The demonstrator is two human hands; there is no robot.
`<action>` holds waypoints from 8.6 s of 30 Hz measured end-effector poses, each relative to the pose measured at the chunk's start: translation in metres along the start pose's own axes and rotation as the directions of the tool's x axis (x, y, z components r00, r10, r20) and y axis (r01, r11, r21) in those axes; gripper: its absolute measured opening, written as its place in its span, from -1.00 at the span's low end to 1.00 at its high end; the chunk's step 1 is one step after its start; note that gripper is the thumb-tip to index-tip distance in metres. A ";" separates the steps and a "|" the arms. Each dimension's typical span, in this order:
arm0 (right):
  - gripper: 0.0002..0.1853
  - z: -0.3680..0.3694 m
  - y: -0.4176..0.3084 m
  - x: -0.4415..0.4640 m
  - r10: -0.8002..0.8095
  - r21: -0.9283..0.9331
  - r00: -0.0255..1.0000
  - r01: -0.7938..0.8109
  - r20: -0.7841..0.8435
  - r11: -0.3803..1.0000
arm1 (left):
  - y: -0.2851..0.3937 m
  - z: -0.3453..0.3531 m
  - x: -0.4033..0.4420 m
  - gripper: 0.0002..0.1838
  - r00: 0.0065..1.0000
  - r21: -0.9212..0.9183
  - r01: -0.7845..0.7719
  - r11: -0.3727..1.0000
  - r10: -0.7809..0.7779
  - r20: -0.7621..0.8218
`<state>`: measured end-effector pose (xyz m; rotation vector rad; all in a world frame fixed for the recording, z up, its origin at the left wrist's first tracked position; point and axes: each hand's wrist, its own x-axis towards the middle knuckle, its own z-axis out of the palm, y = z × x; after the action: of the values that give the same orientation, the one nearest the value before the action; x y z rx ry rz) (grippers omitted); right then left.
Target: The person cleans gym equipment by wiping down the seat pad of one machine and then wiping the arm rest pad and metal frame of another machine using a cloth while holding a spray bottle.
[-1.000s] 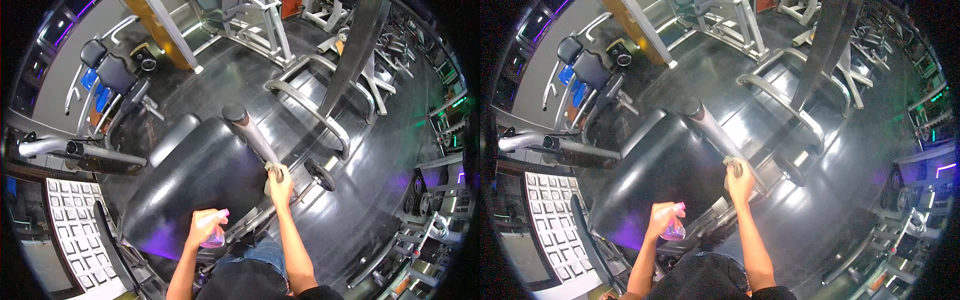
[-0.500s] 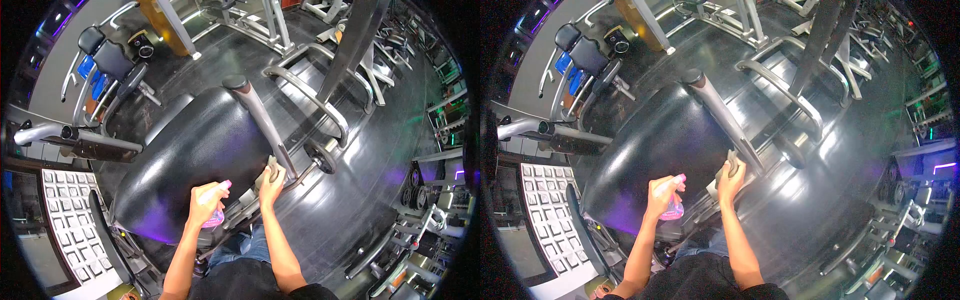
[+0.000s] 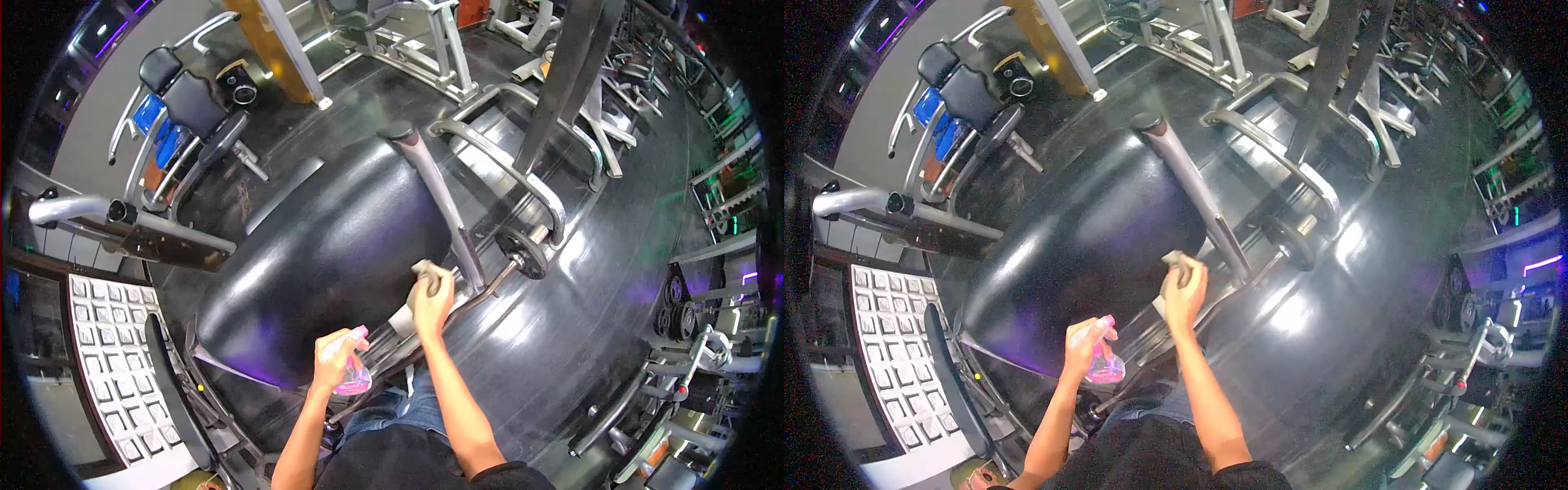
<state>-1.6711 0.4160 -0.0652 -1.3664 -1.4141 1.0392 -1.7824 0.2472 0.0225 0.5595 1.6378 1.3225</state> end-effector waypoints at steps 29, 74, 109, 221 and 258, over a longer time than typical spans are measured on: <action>-0.71 0.005 -0.024 -0.065 -0.215 -0.040 0.963 0.225 0.165 0.974 | -0.039 -0.080 -0.104 -0.67 0.966 -0.124 0.015 0.992 -0.046 -0.253; -0.71 0.030 -0.035 -0.221 -0.401 -0.223 0.752 0.575 0.523 0.787 | -0.101 -0.192 -0.175 -0.66 0.941 -0.200 -0.127 0.971 0.055 -0.333; -0.65 0.091 0.037 -0.323 0.502 0.301 0.320 -0.946 0.803 0.122 | -0.118 -0.191 -0.261 -0.64 0.963 -0.226 -0.064 0.972 0.001 -0.268; -0.69 -0.030 0.055 0.088 0.478 0.001 0.802 -0.512 0.357 0.859 | 0.064 0.132 0.079 -0.64 0.972 -0.178 -0.031 0.984 -0.012 -0.236; -0.69 0.025 -0.162 0.290 -0.506 0.115 0.396 0.691 0.766 0.714 | 0.167 0.092 0.208 -0.54 0.925 -0.261 -0.125 0.957 0.017 -0.380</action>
<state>-1.7374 0.6994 0.0978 -0.3483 -2.4913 0.9717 -1.8327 0.5142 0.1011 0.2019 1.6967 1.7662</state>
